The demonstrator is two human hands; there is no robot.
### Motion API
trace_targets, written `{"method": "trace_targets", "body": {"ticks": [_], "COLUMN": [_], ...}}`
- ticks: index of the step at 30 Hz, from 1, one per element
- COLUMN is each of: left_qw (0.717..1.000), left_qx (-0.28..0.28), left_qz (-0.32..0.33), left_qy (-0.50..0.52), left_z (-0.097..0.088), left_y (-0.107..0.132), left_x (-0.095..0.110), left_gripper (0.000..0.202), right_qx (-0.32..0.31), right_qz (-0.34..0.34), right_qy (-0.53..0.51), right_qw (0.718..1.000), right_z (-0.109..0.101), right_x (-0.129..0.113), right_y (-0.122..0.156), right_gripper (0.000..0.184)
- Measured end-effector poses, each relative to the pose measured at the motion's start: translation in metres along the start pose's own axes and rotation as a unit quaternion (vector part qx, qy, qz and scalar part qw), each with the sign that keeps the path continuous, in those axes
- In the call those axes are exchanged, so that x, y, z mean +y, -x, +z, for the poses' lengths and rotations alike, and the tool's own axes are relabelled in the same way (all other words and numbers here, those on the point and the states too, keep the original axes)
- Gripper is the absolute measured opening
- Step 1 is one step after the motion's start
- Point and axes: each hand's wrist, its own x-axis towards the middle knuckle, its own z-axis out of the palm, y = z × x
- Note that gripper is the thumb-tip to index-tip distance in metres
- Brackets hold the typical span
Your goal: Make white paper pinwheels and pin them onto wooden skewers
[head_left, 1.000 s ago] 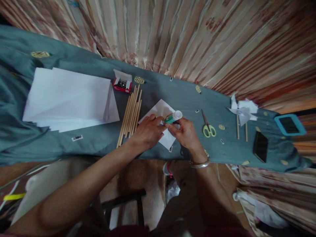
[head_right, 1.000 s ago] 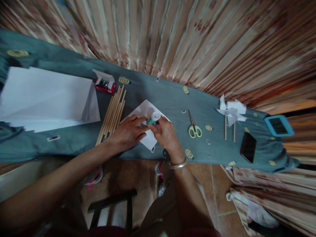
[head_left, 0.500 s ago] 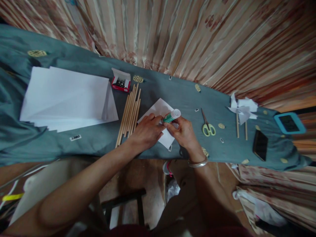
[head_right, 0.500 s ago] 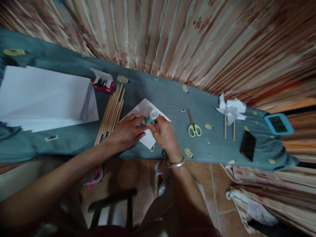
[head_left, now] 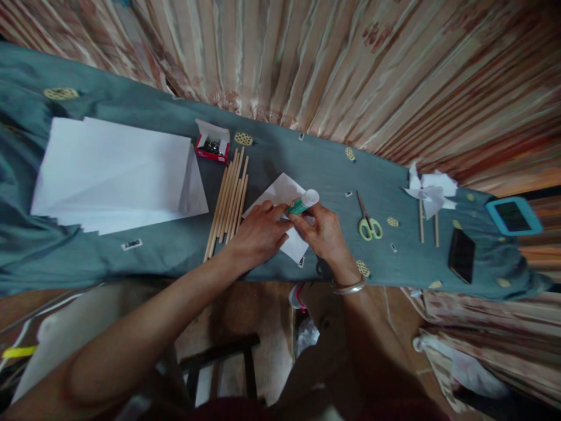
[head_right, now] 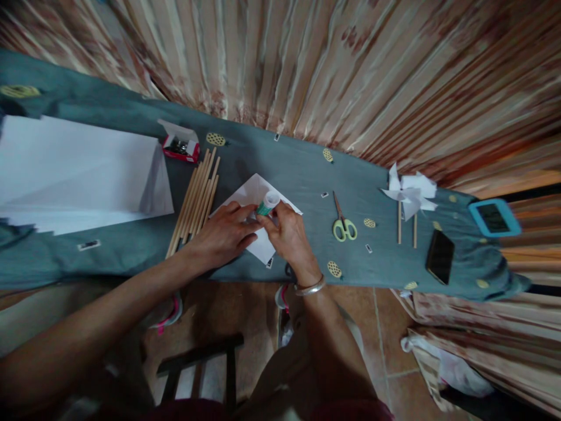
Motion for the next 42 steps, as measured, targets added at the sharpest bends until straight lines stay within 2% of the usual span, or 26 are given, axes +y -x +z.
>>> {"method": "trace_targets", "body": {"ticks": [6, 16, 23, 36, 42], "left_qw": [1.000, 1.000, 1.000, 1.000, 1.000], "left_qx": [0.017, -0.019, 0.010, 0.010, 0.027], "left_qz": [0.006, -0.010, 0.002, 0.005, 0.014], "left_qy": [0.003, 0.010, 0.007, 0.003, -0.001], "left_z": [0.0011, -0.0028, 0.0010, 0.0028, 0.0036], "left_y": [0.0007, -0.0002, 0.0008, 0.0009, 0.0014], "left_x": [-0.0009, 0.0009, -0.0009, -0.0016, -0.0022], "left_gripper": [0.027, 0.028, 0.027, 0.027, 0.027], "right_qx": [0.006, 0.010, 0.012, 0.016, 0.013], "right_qz": [0.000, 0.002, 0.002, -0.005, 0.000], "right_qy": [-0.007, 0.008, 0.026, 0.023, 0.027], "right_qw": [1.000, 1.000, 1.000, 1.000, 1.000], "right_z": [0.0011, -0.0004, -0.0017, -0.0020, -0.0034], "right_x": [0.0012, 0.0021, 0.0015, 0.0024, 0.0020], "right_y": [-0.0016, -0.0028, -0.0024, -0.0015, -0.0009], "right_gripper": [0.017, 0.017, 0.017, 0.018, 0.018]}}
